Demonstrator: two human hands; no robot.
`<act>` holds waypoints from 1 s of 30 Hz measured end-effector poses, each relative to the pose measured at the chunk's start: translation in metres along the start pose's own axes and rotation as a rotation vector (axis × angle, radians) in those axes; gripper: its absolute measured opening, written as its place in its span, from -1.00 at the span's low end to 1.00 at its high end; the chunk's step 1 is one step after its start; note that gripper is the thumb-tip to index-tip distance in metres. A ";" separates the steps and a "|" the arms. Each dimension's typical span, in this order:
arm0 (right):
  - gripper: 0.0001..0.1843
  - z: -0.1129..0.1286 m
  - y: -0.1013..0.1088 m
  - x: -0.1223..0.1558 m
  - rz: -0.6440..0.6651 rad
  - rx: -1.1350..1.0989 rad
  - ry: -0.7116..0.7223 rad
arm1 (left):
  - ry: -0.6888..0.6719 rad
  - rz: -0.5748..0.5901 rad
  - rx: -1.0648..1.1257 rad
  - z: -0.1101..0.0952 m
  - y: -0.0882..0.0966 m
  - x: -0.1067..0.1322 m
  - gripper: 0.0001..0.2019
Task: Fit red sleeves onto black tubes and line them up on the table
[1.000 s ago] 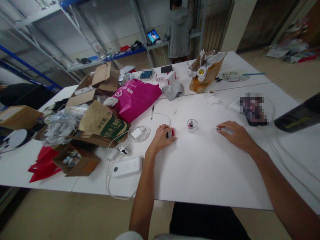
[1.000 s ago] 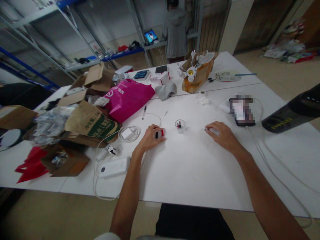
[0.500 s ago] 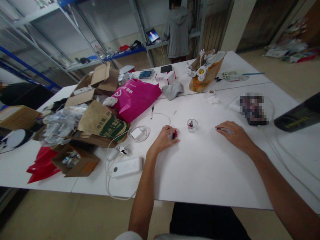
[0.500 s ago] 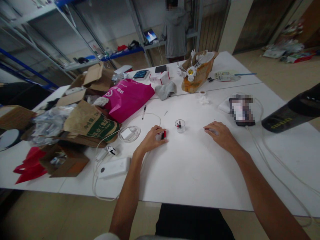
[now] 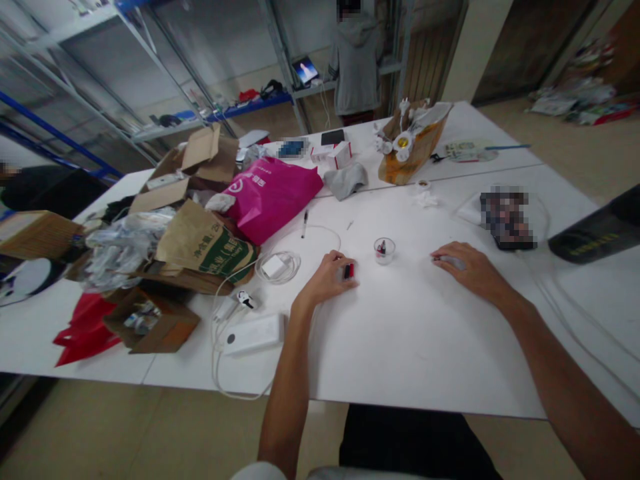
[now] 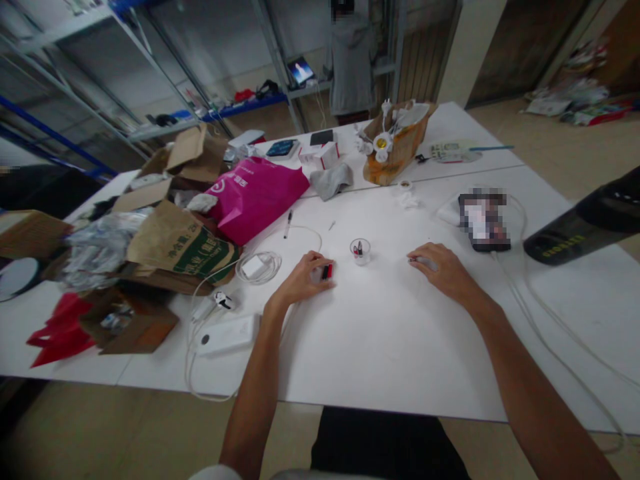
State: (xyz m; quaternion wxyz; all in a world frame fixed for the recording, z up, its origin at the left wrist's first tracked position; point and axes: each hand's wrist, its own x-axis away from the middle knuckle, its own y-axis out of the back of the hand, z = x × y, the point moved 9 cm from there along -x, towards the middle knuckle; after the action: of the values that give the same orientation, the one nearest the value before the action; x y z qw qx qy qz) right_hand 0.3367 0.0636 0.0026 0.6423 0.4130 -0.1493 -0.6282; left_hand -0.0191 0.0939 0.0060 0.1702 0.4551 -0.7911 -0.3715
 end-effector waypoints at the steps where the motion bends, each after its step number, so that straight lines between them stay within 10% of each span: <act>1: -0.70 0.001 0.001 0.000 -0.004 -0.001 0.006 | -0.003 -0.001 0.005 0.000 0.000 0.000 -0.48; 30: -0.62 -0.004 0.000 0.001 0.031 -0.018 -0.003 | 0.019 0.031 0.085 0.003 0.006 0.002 -0.40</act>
State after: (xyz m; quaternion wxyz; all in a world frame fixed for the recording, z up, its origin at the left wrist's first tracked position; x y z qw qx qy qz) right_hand 0.3396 0.0641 -0.0008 0.6554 0.4038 -0.1511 -0.6201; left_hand -0.0252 0.0948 0.0084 0.1639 0.4531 -0.8114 -0.3308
